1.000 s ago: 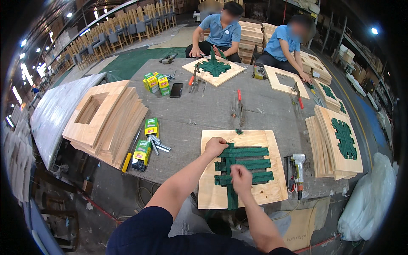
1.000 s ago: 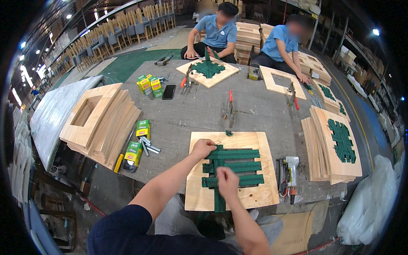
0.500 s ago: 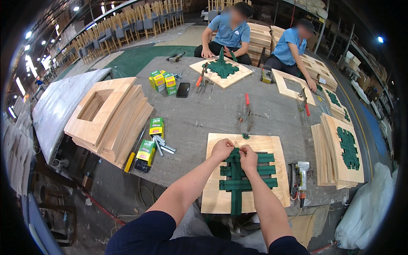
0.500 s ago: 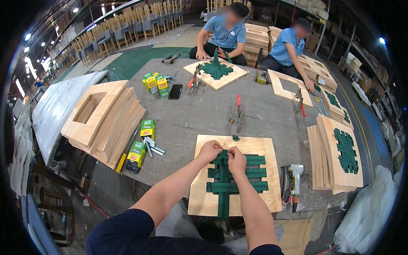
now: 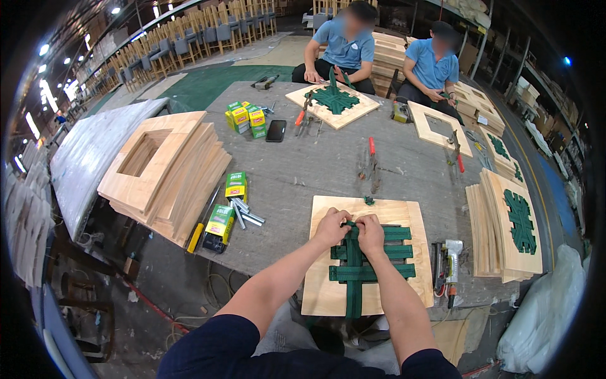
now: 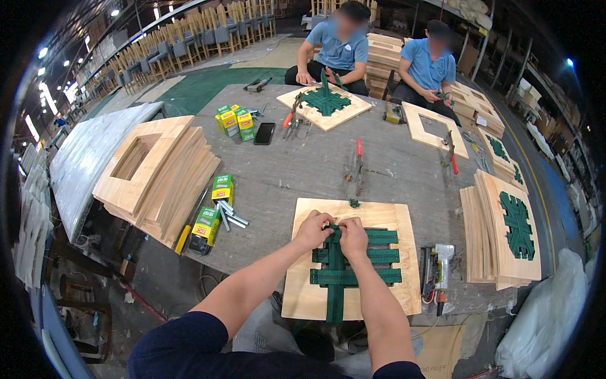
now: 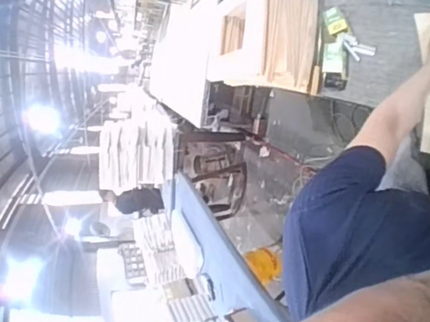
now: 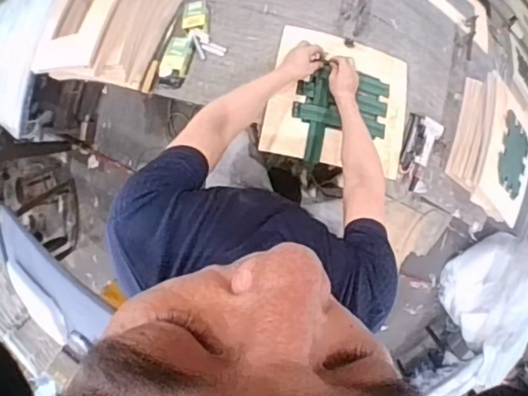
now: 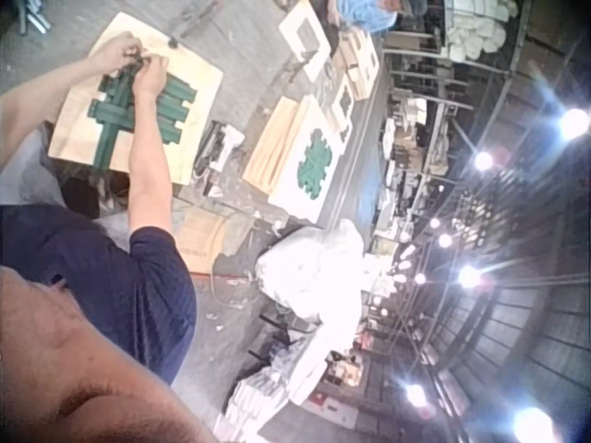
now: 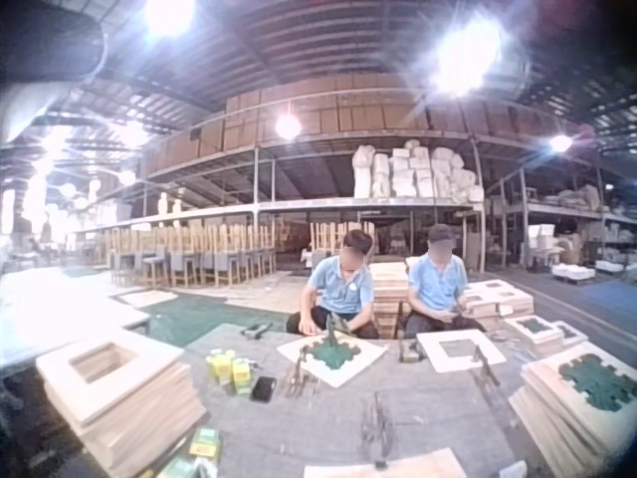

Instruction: The person sits on the floor and assembles a green cushion by attaching green fabric strips to a square wooden board. They use a staple gun to secure the strips in a crisscross pattern, repeatedly cutting and positioning the fabric.

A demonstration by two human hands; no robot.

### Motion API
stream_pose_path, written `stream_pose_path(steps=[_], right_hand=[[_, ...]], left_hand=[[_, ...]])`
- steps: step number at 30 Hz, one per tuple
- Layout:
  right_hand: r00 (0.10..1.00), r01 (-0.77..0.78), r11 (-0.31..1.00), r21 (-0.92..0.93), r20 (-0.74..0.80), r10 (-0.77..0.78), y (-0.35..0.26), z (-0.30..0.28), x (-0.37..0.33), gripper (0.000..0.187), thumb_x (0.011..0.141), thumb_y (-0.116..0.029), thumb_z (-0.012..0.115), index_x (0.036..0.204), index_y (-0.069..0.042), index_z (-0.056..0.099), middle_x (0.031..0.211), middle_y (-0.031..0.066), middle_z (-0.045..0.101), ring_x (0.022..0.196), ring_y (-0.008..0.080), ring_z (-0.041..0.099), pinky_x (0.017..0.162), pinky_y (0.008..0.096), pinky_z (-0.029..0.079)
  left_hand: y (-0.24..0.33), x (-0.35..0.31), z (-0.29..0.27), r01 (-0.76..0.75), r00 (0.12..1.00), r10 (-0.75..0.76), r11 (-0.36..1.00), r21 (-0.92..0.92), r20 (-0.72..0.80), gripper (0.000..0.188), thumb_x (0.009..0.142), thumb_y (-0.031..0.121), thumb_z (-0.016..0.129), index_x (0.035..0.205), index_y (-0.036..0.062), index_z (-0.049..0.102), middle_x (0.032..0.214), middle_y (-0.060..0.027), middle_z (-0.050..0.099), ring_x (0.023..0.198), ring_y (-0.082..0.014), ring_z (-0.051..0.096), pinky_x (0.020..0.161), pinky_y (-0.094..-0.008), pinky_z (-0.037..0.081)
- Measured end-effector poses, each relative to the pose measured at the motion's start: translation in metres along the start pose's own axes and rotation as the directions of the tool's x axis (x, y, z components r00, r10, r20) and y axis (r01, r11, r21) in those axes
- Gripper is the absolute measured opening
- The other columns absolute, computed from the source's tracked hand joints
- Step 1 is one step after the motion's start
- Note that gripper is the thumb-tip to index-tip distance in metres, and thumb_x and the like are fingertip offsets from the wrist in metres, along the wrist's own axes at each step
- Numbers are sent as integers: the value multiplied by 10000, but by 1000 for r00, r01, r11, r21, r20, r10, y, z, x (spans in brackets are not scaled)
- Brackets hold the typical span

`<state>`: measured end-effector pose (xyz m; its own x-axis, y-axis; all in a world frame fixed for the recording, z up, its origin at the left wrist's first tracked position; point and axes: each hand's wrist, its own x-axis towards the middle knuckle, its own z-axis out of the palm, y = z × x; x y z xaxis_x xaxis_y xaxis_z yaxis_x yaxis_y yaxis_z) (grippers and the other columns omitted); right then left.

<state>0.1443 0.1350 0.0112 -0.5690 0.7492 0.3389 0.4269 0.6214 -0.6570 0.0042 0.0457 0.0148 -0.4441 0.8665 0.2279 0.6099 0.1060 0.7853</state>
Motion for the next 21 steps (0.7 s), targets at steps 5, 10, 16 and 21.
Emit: stream_pose_path(steps=[5,10,16,21], right_hand=[[998,54,998,-43,41,-52,1,-2,0,91,941,-146,673,1009,-101,714,1075,98,653,974,351,670,817,460,538],[993,61,992,-109,109,-49,-6,-1,16,95,934,-154,678,997,-95,718,1055,117,656,967,360,671,825,473,536],[980,-23,974,-226,188,66,-14,5,33,75,898,-115,703,949,-67,730,996,143,672,954,373,661,840,479,526],[970,-51,975,-217,223,101,-2,3,42,77,894,-130,713,930,-63,729,990,156,673,956,371,667,849,480,529]], left_hand=[[6,-1,7,142,990,-142,990,22,-12,134,880,145,738,990,67,742,1081,-131,634,943,-321,685,844,-443,551],[-4,6,5,101,994,-100,995,18,-44,181,899,89,707,1073,38,707,1088,-152,651,947,-306,689,835,-416,567],[-14,-1,-19,196,959,-228,962,-188,-166,314,918,-40,555,1208,48,636,1144,-168,677,1079,-352,659,923,-447,533],[0,-33,-26,47,983,-37,997,54,-179,304,929,-29,552,1214,30,641,1184,-164,678,1082,-324,660,960,-444,526]])
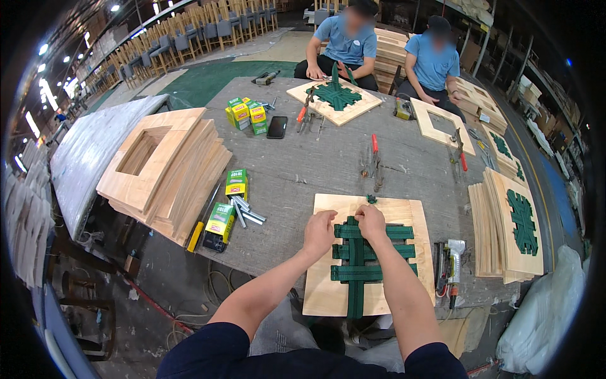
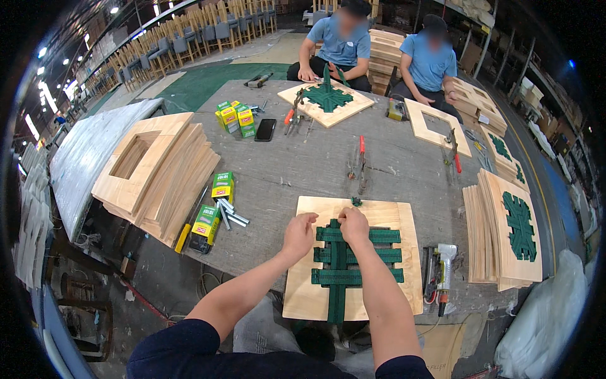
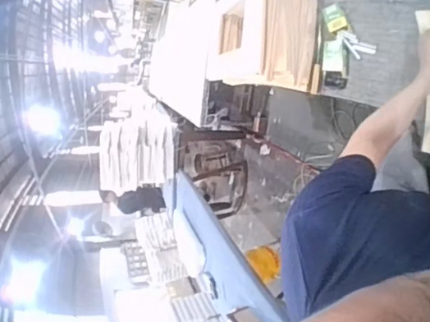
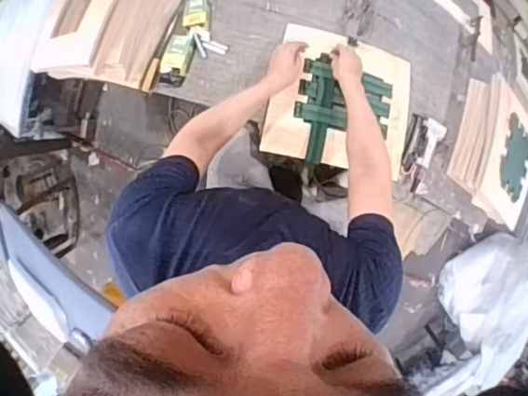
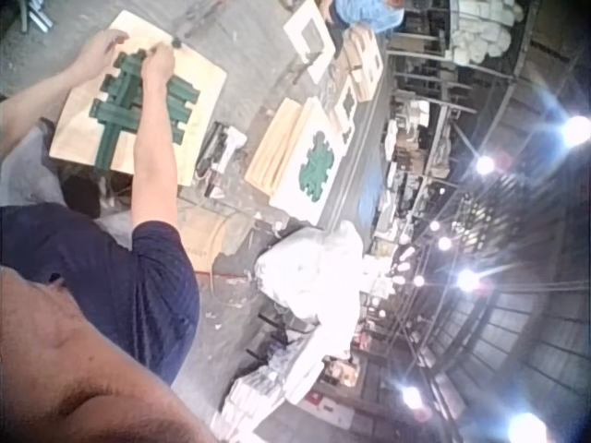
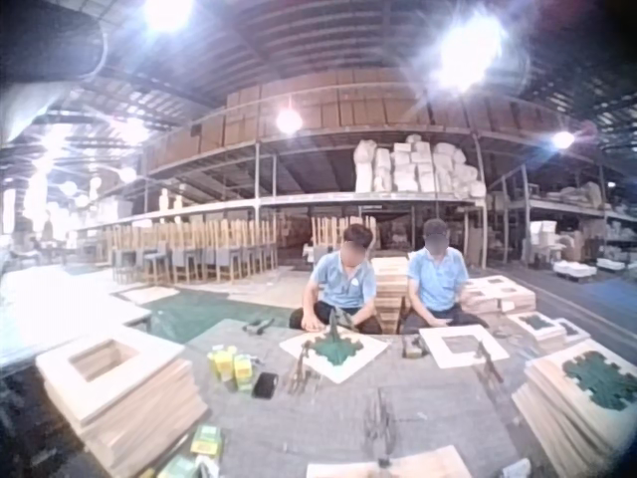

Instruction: The person sits on the floor and assembles a green cushion by attaching green fabric strips to a square wooden board. They use a staple gun to secure the strips in a crisscross pattern, repeatedly cutting and positioning the fabric.

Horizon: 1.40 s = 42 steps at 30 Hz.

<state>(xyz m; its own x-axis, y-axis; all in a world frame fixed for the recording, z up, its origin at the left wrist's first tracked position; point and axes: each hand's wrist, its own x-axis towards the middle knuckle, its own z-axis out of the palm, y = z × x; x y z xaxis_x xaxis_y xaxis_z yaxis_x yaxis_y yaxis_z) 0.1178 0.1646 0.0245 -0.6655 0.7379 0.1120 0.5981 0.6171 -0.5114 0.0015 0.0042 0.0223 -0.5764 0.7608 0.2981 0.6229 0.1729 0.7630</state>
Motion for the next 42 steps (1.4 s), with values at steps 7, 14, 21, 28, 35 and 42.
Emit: stream_pose_path(steps=[7,14,21,28,35,42], right_hand=[[999,29,999,35,33,-30,2,1,10,98,869,-132,737,927,-52,733,991,172,681,961,379,664,860,485,531],[994,59,998,-26,91,-57,4,-4,19,93,862,-122,727,920,-50,736,997,181,683,985,383,661,883,481,532],[981,89,995,-53,175,-78,0,-8,26,104,855,-123,732,922,-45,737,995,174,678,975,381,664,869,466,535],[981,57,998,-33,190,-50,4,-12,29,146,864,-146,711,954,-43,762,951,182,741,875,347,717,809,454,565],[970,-104,847,522,-137,203,34,-62,-19,199,944,-146,686,1064,1,746,915,113,751,787,191,704,751,361,563],[721,-641,747,-176,-472,507,192,-193,-172,423,850,-334,799,1041,38,735,1009,237,746,960,376,726,852,443,556]], left_hand=[[14,-24,15,-313,930,235,908,278,282,430,996,180,571,1407,55,572,1465,-148,555,1435,-447,392,1203,-572,276],[22,-23,33,-328,889,113,833,445,444,663,1075,487,414,1612,108,328,1691,-105,270,1571,-434,132,1255,-627,91],[23,-26,35,-301,904,92,831,468,418,681,1074,504,393,1621,105,310,1697,-97,260,1575,-427,119,1254,-631,69],[27,-24,37,-288,918,91,824,489,387,671,1071,501,390,1610,105,336,1685,-76,292,1568,-395,176,1253,-623,101],[16,-27,32,-271,929,74,801,534,362,649,1071,489,391,1595,106,363,1679,-51,311,1557,-385,221,1258,-615,120],[33,-24,41,-279,909,74,839,467,411,660,1075,487,364,1606,97,334,1697,-49,265,1571,-372,180,1273,-592,88]])
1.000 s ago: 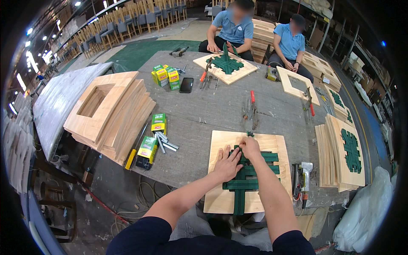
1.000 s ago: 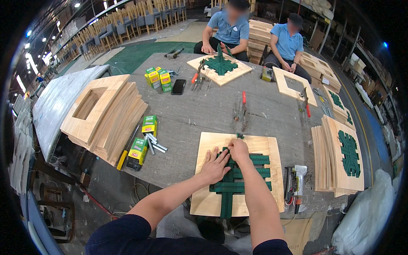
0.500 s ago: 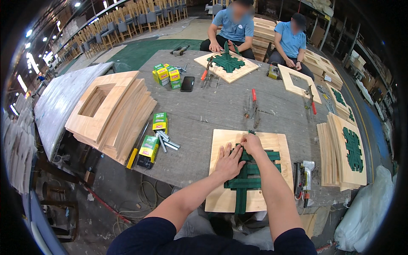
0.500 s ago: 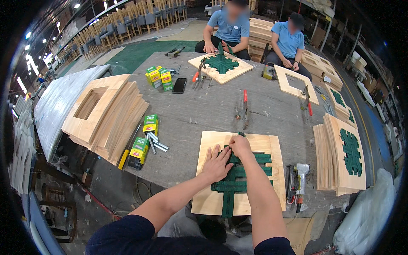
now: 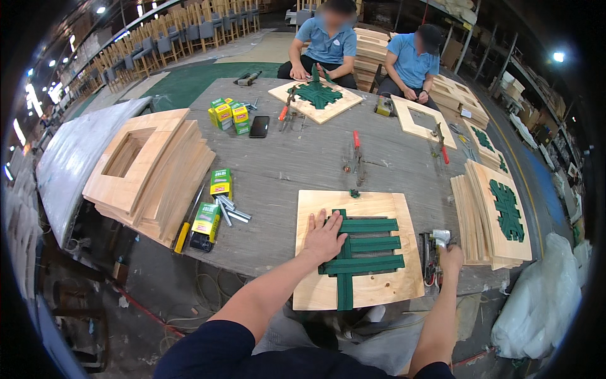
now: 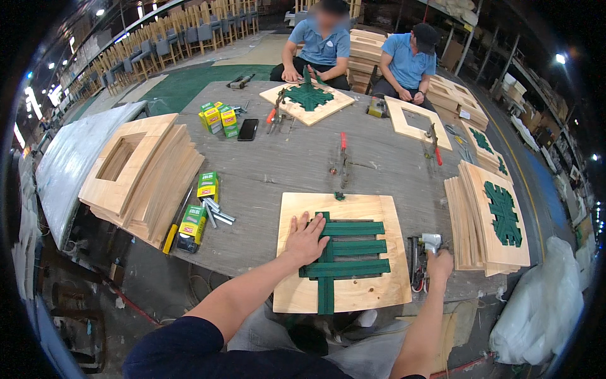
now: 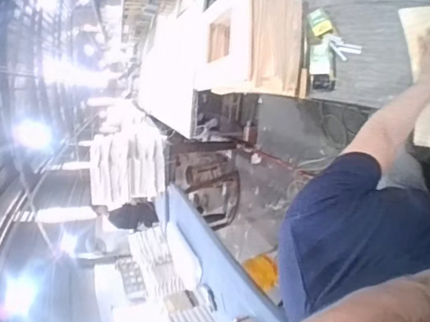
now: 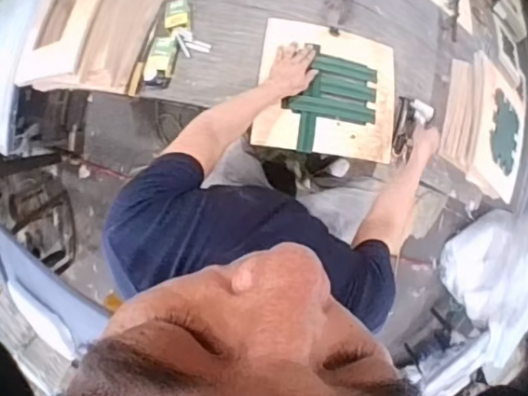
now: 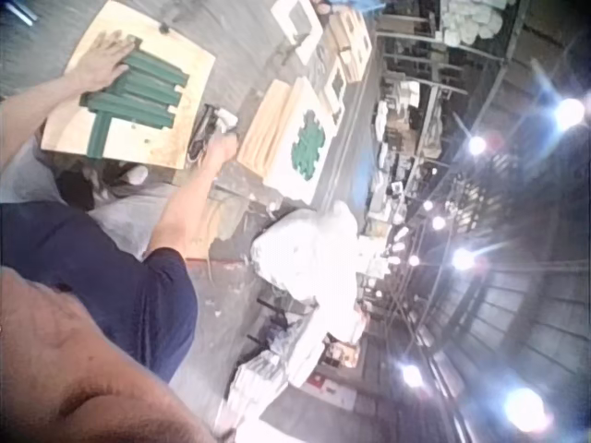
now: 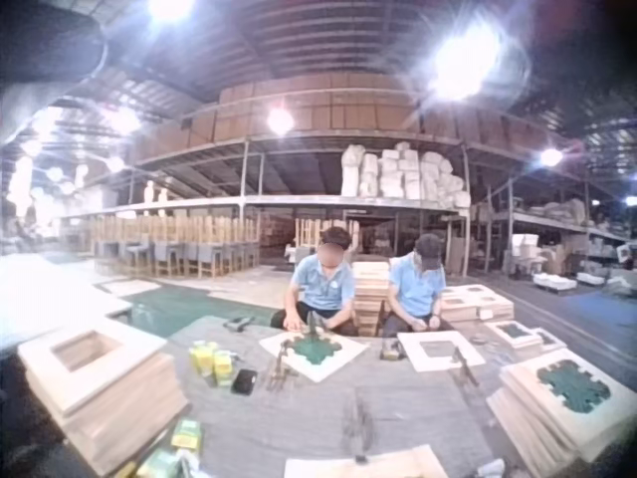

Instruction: The person sits on the floor and assembles a green cushion by attaching green fabric strips to a square wooden board. They use a staple gun to secure the strips in a crisscross pattern, repeatedly cutting and positioning the fabric.

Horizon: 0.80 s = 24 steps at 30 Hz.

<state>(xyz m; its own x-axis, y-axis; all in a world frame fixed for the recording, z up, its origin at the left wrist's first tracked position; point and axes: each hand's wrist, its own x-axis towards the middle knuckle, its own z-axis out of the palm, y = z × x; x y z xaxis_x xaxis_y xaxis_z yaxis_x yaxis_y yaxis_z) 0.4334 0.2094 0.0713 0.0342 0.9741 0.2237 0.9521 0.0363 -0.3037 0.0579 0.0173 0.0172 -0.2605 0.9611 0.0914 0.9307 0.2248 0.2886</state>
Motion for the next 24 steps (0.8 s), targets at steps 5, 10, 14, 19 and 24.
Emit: stream_pose_path(steps=[5,10,14,19,24], right_hand=[[975,-34,998,-58,216,46,7,14,1,491,777,-344,859,1062,37,735,1025,271,740,1016,418,717,899,470,552],[905,-191,981,26,391,166,2,17,22,395,718,-203,859,991,56,740,951,200,752,882,329,737,780,431,555],[946,-215,958,190,282,157,15,0,29,385,657,-42,779,1018,70,707,946,172,735,900,311,731,753,417,545],[957,-184,688,702,288,-38,-5,-54,8,312,770,-36,763,1041,-7,611,848,98,661,652,254,653,592,393,536],[840,-500,189,846,526,-132,-98,-94,-58,279,953,-296,756,959,-74,587,729,42,598,526,168,599,444,339,503]], left_hand=[[-10,-8,-2,36,999,-35,999,35,-30,647,1062,486,402,1592,116,365,1686,-45,293,1562,-375,209,1266,-604,105],[-7,-8,-6,47,999,-48,998,46,7,664,1067,492,373,1606,106,335,1698,-38,263,1572,-360,182,1271,-599,83],[4,-1,-9,31,999,-31,999,31,11,666,1067,505,362,1618,132,323,1701,-30,264,1578,-349,170,1272,-599,68],[0,-4,-8,36,999,-36,999,9,32,679,1060,491,381,1617,109,314,1698,-31,265,1577,-352,172,1268,-610,73],[-13,-8,-3,65,998,-65,998,-1,2,686,1050,486,403,1611,99,324,1692,-36,279,1576,-357,171,1268,-610,77]])
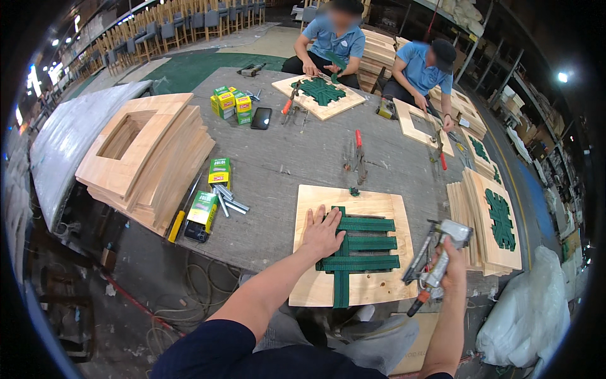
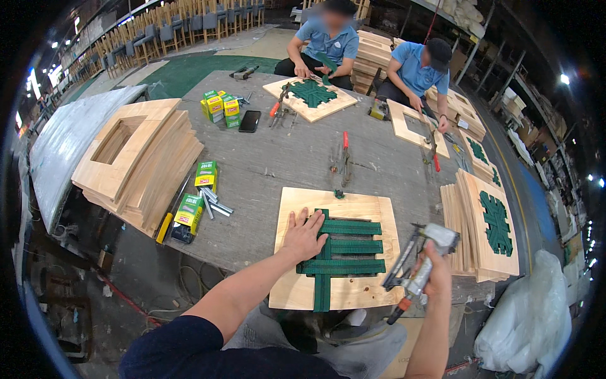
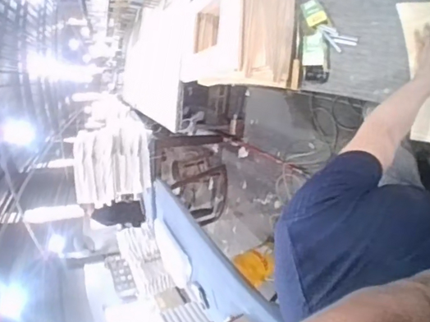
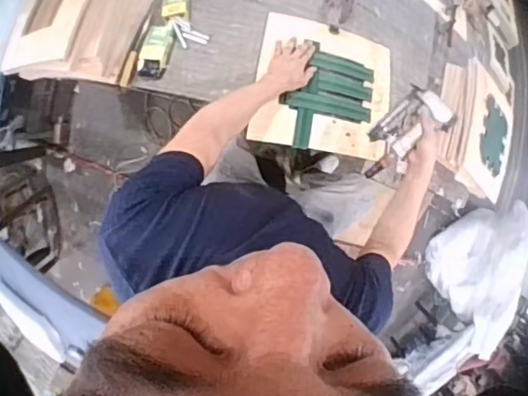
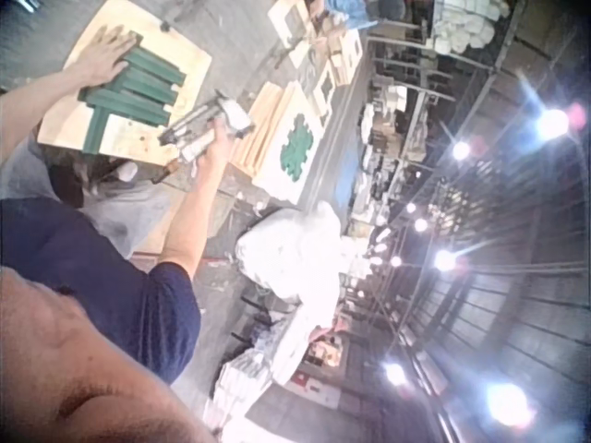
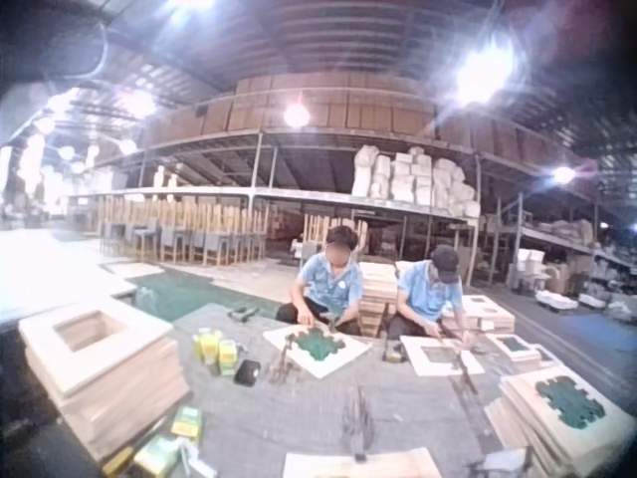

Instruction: The person sits on the floor and assembles a green cushion by attaching green fabric strips to a square wooden board. They use a staple gun to secure the strips in a crisscross pattern, repeatedly cutting and positioning the fabric.

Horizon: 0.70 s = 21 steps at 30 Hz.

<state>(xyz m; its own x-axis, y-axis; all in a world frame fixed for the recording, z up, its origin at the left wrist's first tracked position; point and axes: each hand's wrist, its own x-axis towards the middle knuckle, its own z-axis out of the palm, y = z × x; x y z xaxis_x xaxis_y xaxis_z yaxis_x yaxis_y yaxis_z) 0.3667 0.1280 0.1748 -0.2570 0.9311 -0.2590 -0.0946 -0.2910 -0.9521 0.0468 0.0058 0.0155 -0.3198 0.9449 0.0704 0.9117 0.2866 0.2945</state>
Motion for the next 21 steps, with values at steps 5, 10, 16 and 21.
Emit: stream_pose_path(steps=[5,10,16,21], right_hand=[[983,-33,972,-234,168,74,36,92,18,329,941,-276,772,1132,-56,619,940,45,669,593,137,632,479,300,523],[942,-42,903,-427,286,179,69,171,65,277,975,-285,718,1090,-43,648,898,45,671,555,144,601,464,308,478],[938,-139,842,-521,202,280,87,205,84,280,966,-301,725,1047,-45,646,852,43,657,540,150,592,459,320,476],[940,-151,805,-574,168,297,89,217,82,260,966,-286,720,1021,-43,646,840,39,649,535,147,582,458,320,470]], left_hand=[[2,2,1,-13,1000,12,999,-35,-26,681,1047,488,406,1609,109,337,1692,-31,281,1573,-359,179,1264,-614,88],[2,3,-1,-8,1000,8,1000,-18,-14,676,1046,501,410,1604,122,356,1689,-27,290,1570,-357,186,1257,-619,104],[-2,2,1,-9,999,8,1000,-26,-33,680,1024,486,452,1594,121,382,1681,-32,313,1573,-351,186,1255,-622,102],[-5,1,7,-10,997,5,997,-73,-71,673,1011,456,482,1587,117,398,1664,-39,348,1569,-354,201,1253,-624,106]])
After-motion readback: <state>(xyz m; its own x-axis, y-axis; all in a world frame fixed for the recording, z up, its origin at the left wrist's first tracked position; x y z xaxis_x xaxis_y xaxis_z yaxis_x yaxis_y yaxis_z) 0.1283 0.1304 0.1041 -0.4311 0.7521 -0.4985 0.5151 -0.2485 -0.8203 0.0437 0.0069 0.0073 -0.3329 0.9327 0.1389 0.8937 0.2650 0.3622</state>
